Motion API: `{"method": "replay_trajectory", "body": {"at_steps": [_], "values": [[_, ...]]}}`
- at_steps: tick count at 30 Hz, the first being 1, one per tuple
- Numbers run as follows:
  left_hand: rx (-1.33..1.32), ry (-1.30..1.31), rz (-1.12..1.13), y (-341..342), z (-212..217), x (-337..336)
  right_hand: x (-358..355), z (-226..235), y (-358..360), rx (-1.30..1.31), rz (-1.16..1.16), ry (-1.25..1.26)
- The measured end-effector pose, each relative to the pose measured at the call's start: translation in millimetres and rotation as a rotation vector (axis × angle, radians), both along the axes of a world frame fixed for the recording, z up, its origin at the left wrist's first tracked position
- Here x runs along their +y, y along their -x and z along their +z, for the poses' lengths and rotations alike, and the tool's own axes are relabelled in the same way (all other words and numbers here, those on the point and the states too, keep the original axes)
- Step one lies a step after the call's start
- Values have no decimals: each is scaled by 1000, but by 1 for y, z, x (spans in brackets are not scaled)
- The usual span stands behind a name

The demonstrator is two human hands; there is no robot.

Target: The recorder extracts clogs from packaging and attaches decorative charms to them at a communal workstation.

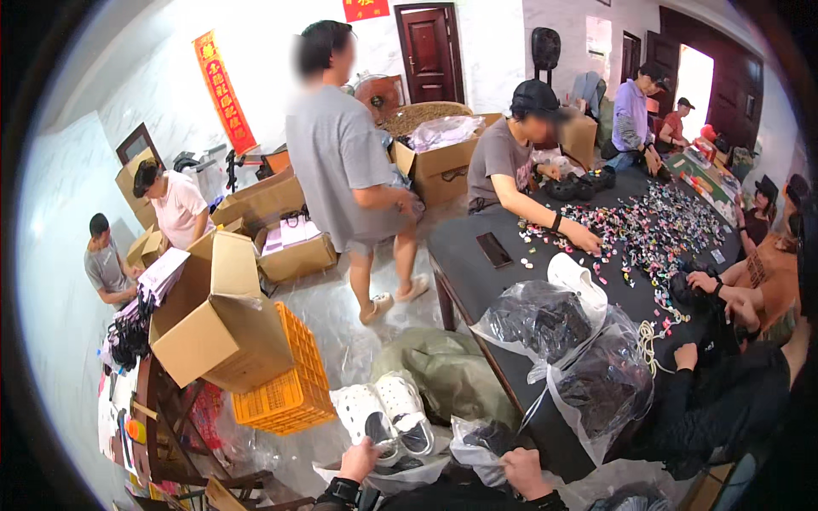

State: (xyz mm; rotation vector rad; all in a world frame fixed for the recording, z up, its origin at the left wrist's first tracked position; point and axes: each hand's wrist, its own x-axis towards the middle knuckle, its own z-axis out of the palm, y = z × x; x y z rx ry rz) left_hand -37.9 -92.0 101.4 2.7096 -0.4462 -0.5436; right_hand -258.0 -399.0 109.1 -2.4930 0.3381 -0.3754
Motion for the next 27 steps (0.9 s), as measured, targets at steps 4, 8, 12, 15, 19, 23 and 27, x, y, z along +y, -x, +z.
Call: {"method": "replay_trajectory", "body": {"at_steps": [4, 8, 12, 15, 19, 23, 27], "values": [[-35, 3, 5, -3, -7, 14, 4, -1, -10, -1, -22, -36], [-7, 36, 43, -6, -5, 12, 3, 4, -11, -16, 21, -37], [-76, 30, 0, -7, -12, 10, 2, 9, -11, -3, 22, 20], [-76, 36, -7, -7, -15, 5, -1, 7, -5, 2, 8, 21], [-45, 127, 8, -12, -37, 9, -2, 4, 0, -11, -12, -13], [7, 289, 35, -19, -72, 12, -3, 1, 5, 60, -45, -12], [-24, 331, 8, -22, -79, 5, -2, 4, 10, 113, -71, -12]]}}
